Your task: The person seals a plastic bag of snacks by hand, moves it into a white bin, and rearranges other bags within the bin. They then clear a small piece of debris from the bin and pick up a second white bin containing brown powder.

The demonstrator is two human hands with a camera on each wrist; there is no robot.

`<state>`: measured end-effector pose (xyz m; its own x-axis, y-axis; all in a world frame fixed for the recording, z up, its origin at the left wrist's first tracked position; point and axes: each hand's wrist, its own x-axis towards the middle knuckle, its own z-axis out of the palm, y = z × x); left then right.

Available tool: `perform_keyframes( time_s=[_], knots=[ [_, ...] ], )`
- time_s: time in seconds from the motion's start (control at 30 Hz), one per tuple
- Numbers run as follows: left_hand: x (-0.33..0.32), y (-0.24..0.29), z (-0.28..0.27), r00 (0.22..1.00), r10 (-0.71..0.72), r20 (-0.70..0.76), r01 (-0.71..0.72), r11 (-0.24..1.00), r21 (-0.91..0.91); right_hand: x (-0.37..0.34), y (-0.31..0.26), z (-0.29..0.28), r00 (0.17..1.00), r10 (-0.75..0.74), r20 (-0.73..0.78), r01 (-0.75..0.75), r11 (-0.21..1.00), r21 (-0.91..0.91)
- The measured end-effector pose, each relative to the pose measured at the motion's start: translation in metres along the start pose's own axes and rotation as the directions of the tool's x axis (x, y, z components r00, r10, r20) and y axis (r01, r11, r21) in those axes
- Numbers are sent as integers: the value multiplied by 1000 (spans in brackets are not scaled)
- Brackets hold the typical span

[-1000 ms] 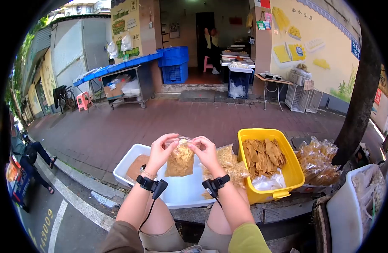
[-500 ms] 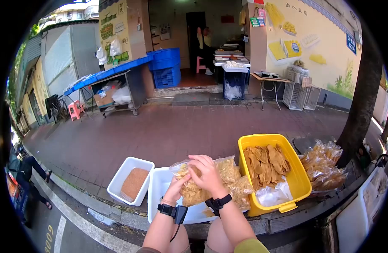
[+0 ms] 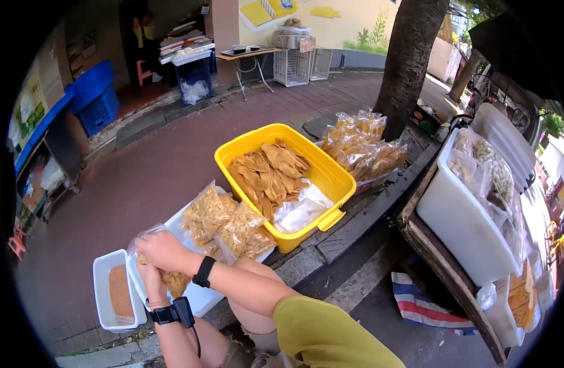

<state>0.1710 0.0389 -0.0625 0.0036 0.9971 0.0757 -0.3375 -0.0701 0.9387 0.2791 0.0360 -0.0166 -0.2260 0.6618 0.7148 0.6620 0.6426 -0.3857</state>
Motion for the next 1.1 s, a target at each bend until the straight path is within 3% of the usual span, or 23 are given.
perform_keyframes(
  time_s=[0.23,0.33,0.43,0.5,0.53,0.6,0.63,0.7,0.73,0.77,0.8,0.87,0.93,1.0,1.1],
  knots=[
    [1,2,-15,999,15,51,-19,996,92,-2,10,16,993,78,93,-92,983,162],
    [5,2,-17,988,123,91,-135,981,137,-1,9,11,1000,9,-18,-4,958,285],
    [6,3,-20,995,87,53,-92,989,113,3,8,5,990,-56,-130,82,975,208],
    [1,9,-17,995,91,50,-96,990,106,0,8,-2,993,16,-113,-11,999,43],
    [-2,11,-17,994,92,59,-97,992,85,0,10,-3,994,15,-110,-9,998,55],
    [-1,14,-22,997,83,6,-83,990,117,2,16,-3,947,72,-312,-91,995,-46],
    [-4,22,-16,995,89,-34,-88,996,20,1,23,-1,949,67,-309,-82,996,-36],
    [-10,36,-10,995,63,-77,-71,991,-113,-3,46,12,927,362,-100,-336,918,208],
    [-10,37,-13,992,71,-100,-81,991,-102,-5,55,18,931,354,-86,-327,917,228],
    [-7,34,-18,996,37,-79,-48,988,-144,-6,64,25,889,453,60,-408,726,554],
    [-5,33,-24,998,10,-65,-22,982,-186,-6,66,30,842,480,245,-466,418,780],
    [-4,30,-26,994,-28,-102,5,975,-223,-5,59,30,839,465,284,-445,284,850],
    [-2,29,-23,991,-16,-129,-14,972,-233,-4,54,33,835,475,277,-423,232,876],
    [-3,33,-15,990,-20,-138,-22,954,-298,-5,55,33,807,532,255,-462,301,834],
    [2,19,-19,992,32,-118,-67,951,-303,-4,55,29,838,532,123,-366,380,850]
  ],
)
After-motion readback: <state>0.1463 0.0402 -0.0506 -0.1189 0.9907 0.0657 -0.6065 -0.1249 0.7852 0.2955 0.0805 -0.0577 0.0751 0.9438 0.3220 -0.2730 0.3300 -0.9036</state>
